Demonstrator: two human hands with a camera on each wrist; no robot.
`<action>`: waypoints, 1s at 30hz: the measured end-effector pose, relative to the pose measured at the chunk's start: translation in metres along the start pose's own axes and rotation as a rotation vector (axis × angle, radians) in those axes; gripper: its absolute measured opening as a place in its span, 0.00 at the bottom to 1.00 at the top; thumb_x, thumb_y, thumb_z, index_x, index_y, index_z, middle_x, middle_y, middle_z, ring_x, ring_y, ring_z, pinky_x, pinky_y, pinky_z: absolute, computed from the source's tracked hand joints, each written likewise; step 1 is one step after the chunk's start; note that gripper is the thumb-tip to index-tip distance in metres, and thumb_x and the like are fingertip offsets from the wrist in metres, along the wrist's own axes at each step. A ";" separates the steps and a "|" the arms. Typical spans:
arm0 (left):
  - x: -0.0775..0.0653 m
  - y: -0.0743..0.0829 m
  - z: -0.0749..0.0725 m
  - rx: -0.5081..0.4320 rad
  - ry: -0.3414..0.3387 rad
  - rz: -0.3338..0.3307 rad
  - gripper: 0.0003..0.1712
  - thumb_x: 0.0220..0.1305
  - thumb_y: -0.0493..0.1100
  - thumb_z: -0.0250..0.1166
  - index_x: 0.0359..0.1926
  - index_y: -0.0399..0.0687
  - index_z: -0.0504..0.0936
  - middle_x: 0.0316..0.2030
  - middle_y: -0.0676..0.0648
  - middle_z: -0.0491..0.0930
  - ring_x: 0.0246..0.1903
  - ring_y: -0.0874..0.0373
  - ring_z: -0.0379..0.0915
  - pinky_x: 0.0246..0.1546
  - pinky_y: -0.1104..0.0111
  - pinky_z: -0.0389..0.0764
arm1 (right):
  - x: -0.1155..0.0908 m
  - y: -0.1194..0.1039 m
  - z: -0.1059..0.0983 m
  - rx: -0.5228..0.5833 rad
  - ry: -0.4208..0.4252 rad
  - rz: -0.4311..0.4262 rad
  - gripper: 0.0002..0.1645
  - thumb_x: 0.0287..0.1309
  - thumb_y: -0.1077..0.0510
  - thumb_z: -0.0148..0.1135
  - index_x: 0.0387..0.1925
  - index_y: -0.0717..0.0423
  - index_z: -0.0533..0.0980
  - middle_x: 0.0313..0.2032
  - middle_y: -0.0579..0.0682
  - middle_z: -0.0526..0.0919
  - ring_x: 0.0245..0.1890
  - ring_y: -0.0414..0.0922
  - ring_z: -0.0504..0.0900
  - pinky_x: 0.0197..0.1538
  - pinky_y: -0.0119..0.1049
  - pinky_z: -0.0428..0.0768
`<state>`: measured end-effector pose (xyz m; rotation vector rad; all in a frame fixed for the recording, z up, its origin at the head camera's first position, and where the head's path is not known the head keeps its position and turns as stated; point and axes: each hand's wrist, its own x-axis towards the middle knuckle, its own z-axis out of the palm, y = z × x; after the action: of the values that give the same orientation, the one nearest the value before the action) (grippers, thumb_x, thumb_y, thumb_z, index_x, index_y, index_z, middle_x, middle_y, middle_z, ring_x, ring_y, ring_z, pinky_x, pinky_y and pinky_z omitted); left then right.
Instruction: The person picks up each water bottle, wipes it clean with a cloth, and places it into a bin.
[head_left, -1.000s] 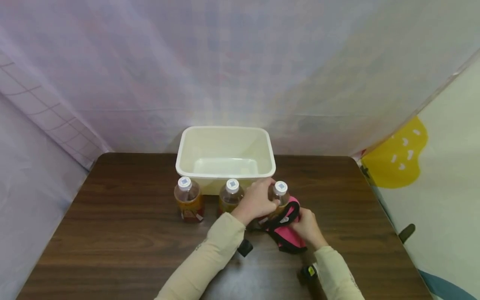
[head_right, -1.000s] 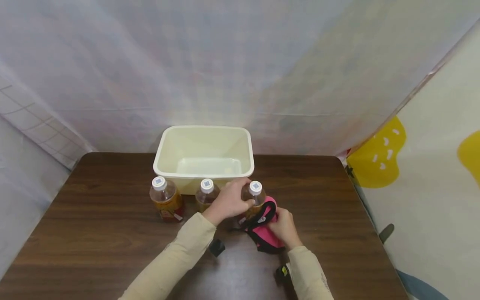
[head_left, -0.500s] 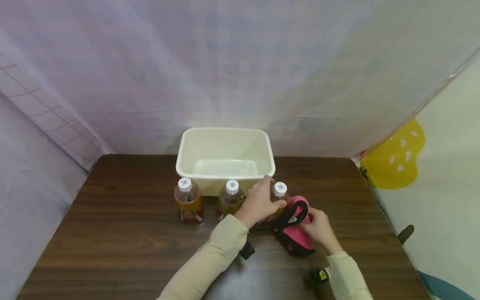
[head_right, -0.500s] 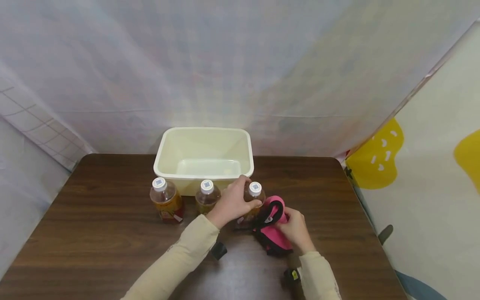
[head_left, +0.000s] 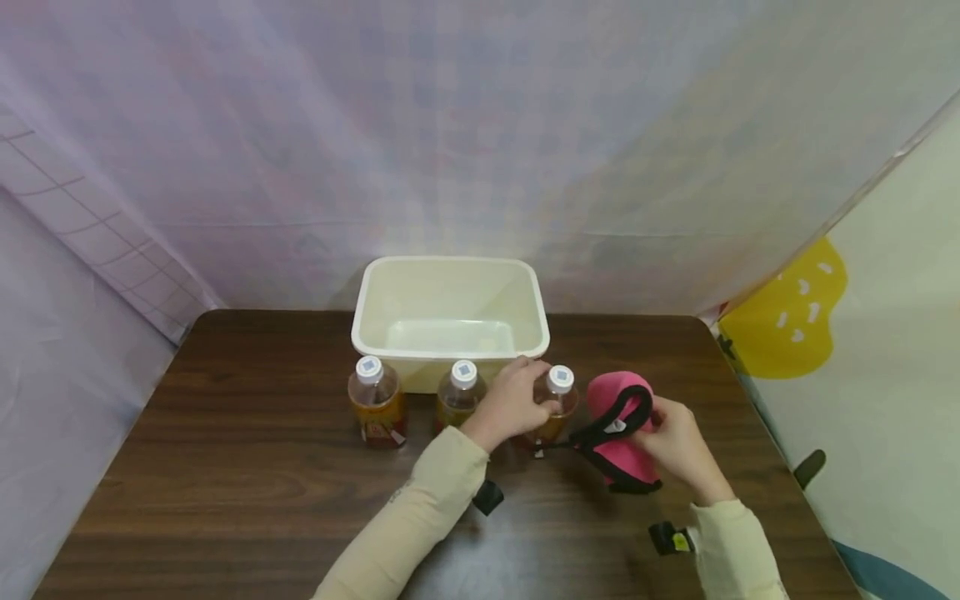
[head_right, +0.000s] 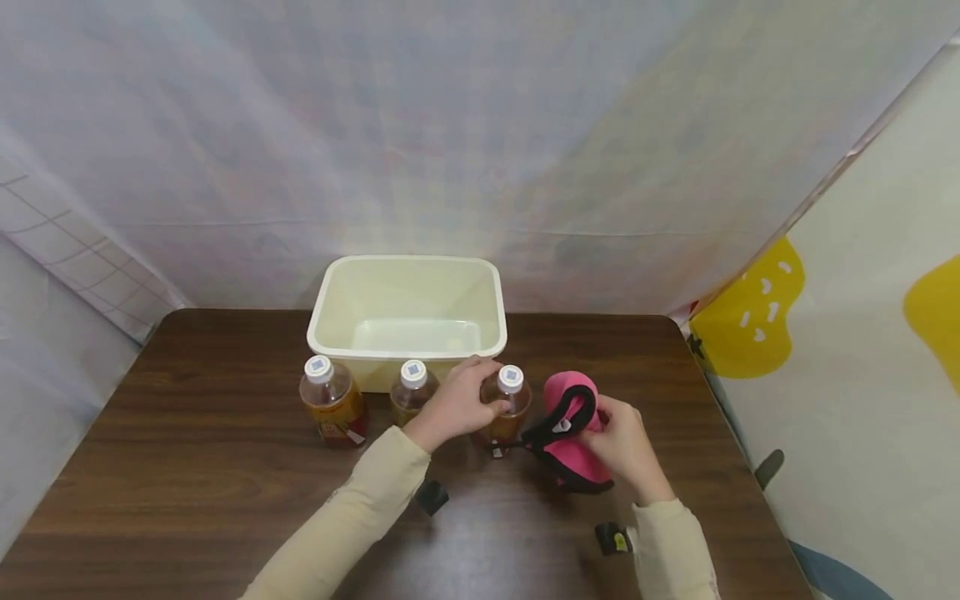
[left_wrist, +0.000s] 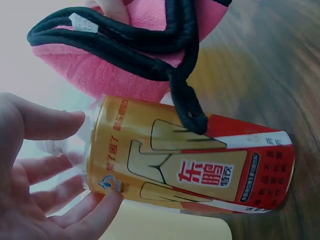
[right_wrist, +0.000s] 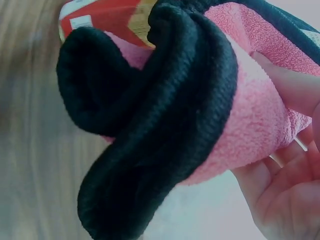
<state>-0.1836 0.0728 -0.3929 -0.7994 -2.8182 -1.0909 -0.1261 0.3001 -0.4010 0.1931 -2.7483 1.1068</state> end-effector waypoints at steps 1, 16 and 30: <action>0.000 0.000 -0.001 -0.009 -0.006 0.003 0.26 0.47 0.43 0.68 0.50 0.43 0.74 0.45 0.46 0.76 0.45 0.55 0.72 0.48 0.69 0.72 | 0.002 -0.001 0.000 0.007 -0.008 -0.001 0.09 0.37 0.71 0.67 0.25 0.63 0.76 0.15 0.48 0.71 0.16 0.33 0.64 0.18 0.29 0.65; 0.001 -0.002 -0.005 -0.083 -0.024 0.028 0.22 0.47 0.45 0.69 0.44 0.44 0.76 0.41 0.48 0.79 0.44 0.57 0.74 0.48 0.71 0.72 | 0.025 -0.021 0.017 0.026 -0.062 -0.047 0.11 0.40 0.66 0.69 0.30 0.60 0.77 0.19 0.49 0.74 0.18 0.37 0.67 0.20 0.29 0.68; 0.002 -0.002 -0.001 -0.068 -0.028 -0.001 0.21 0.47 0.44 0.70 0.44 0.46 0.76 0.40 0.49 0.79 0.41 0.57 0.74 0.44 0.69 0.74 | 0.026 -0.024 0.025 -0.051 -0.056 -0.070 0.09 0.37 0.68 0.68 0.22 0.60 0.74 0.15 0.46 0.69 0.18 0.39 0.66 0.20 0.30 0.66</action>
<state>-0.1862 0.0716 -0.3927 -0.8251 -2.8181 -1.1905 -0.1499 0.2640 -0.3967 0.3160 -2.7923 1.0273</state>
